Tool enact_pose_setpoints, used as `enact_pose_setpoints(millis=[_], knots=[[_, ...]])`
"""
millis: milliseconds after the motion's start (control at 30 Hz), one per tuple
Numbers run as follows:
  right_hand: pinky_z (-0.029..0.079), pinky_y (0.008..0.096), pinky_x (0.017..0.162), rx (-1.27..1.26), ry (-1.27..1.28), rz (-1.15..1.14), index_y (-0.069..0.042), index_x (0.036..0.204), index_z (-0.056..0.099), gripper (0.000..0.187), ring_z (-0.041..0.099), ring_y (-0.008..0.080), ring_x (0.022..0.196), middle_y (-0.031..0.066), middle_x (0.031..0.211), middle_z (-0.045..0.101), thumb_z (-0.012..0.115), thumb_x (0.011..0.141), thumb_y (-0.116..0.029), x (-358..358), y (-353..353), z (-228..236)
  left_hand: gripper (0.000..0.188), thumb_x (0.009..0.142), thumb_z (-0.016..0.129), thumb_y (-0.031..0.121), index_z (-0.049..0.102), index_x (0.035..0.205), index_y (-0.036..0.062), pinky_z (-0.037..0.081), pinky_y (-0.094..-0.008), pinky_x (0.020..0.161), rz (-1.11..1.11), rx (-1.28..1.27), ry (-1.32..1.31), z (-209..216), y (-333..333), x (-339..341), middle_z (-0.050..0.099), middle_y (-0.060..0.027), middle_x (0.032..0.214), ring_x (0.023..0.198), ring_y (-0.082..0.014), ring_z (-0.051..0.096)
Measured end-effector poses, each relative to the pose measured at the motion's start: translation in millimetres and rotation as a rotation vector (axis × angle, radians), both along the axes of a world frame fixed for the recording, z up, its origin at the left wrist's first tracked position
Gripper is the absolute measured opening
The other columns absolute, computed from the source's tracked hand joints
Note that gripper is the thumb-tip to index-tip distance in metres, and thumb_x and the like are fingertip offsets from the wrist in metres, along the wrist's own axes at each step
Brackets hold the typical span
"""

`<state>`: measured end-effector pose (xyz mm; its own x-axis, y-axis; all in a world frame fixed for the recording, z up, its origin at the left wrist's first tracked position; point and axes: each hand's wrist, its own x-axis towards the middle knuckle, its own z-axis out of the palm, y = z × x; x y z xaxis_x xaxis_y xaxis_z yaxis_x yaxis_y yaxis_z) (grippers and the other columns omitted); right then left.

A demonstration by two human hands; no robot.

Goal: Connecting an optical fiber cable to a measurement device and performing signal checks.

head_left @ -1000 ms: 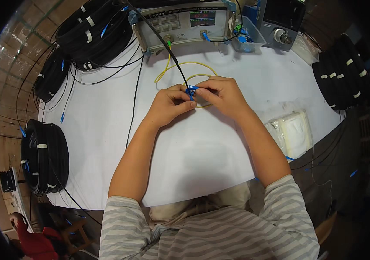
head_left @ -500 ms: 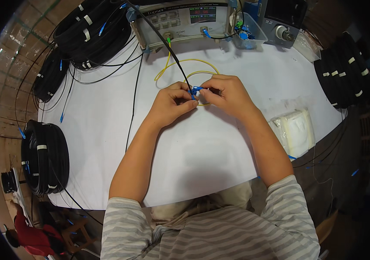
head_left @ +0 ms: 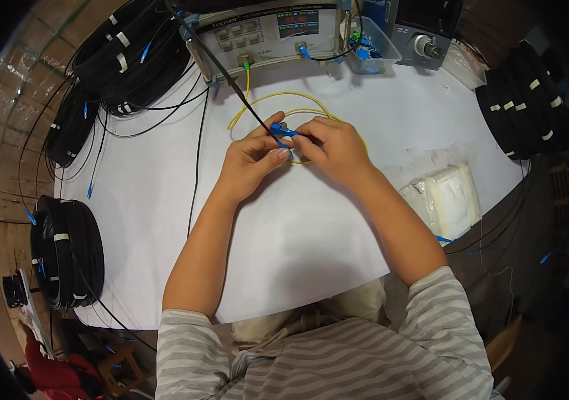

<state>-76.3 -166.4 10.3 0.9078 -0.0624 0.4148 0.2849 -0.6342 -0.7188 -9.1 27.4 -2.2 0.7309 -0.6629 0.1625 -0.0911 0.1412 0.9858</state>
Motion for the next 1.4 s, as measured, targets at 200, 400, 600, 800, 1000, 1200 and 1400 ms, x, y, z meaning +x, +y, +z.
enact_pose_setpoints(millis=[200, 400, 600, 800, 1000, 1200, 1400], knots=[[0.047, 0.0344, 0.057, -0.058, -0.107, -0.005, -0.001, 0.088, 0.067, 0.01, 0.06, 0.0255, 0.061, 0.0101, 0.073, 0.063, 0.069, 0.086, -0.011, 5, 0, -11, 0.012, 0.085, 0.073, 0.005, 0.073, 0.093, -0.0031, 0.043, -0.0404, 0.103, -0.045, 0.006, 0.057, 7, -3, -5, 0.058, -0.0178, 0.131, 0.144, -0.0282, 0.032], [0.047, 0.0363, 0.06, -0.023, -0.094, 0.0, -0.002, 0.088, 0.068, 0.012, 0.061, 0.0286, 0.064, 0.0112, 0.075, 0.064, 0.069, 0.087, -0.013, 2, 2, -10, 0.012, 0.085, 0.069, 0.003, 0.071, 0.094, -0.0046, 0.044, -0.0363, 0.102, -0.082, 0.02, 0.01, 3, -2, -3, 0.045, -0.0219, 0.146, 0.132, -0.0243, 0.048], [0.048, 0.0377, 0.062, 0.02, 0.007, 0.007, -0.003, 0.087, 0.069, 0.015, 0.062, 0.031, 0.068, 0.0114, 0.078, 0.065, 0.068, 0.087, -0.018, 1, 5, -8, 0.016, 0.088, 0.068, 0.008, 0.07, 0.099, -0.0039, 0.044, -0.036, 0.101, -0.018, 0.008, 0.089, 7, 0, -3, 0.053, -0.0207, 0.138, 0.128, -0.024, 0.051], [0.048, 0.036, 0.061, 0.045, 0.083, 0.052, -0.002, 0.089, 0.069, 0.017, 0.063, 0.0278, 0.066, 0.0114, 0.076, 0.065, 0.068, 0.087, -0.018, 4, 7, -7, 0.023, 0.093, 0.066, 0.013, 0.067, 0.11, -0.0023, 0.047, -0.0291, 0.094, 0.209, -0.153, 0.112, -6, -3, 0, 0.065, -0.013, 0.119, 0.105, -0.0163, 0.061], [0.047, 0.0263, 0.061, 0.362, 0.171, 0.129, 0.003, 0.096, 0.069, 0.02, 0.058, 0.0096, 0.066, 0.0057, 0.074, 0.066, 0.069, 0.09, -0.016, 3, 8, -10, 0.029, 0.095, 0.065, 0.017, 0.063, 0.117, -0.002, 0.053, -0.0259, 0.079, 0.304, -0.227, 0.358, -6, -2, 4, 0.066, -0.0048, 0.094, 0.086, -0.0126, 0.063], [0.047, 0.0262, 0.062, 0.372, 0.177, 0.141, 0.003, 0.095, 0.069, 0.021, 0.058, 0.0097, 0.066, 0.0058, 0.074, 0.067, 0.069, 0.09, -0.017, 4, 10, -10, 0.028, 0.095, 0.064, 0.017, 0.062, 0.117, -0.0007, 0.055, -0.0278, 0.08, 0.286, -0.226, 0.378, -5, -2, 4, 0.066, -0.0058, 0.095, 0.087, -0.0142, 0.064], [0.048, 0.0264, 0.062, 0.354, 0.266, 0.123, 0.004, 0.096, 0.068, 0.022, 0.059, 0.0092, 0.065, 0.0057, 0.073, 0.067, 0.068, 0.09, -0.018, 3, 7, -6, 0.025, 0.096, 0.061, 0.016, 0.062, 0.114, -0.0011, 0.054, -0.0298, 0.077, 0.27, -0.248, 0.379, -7, 1, 6, 0.066, -0.0076, 0.093, 0.082, -0.0161, 0.064]])
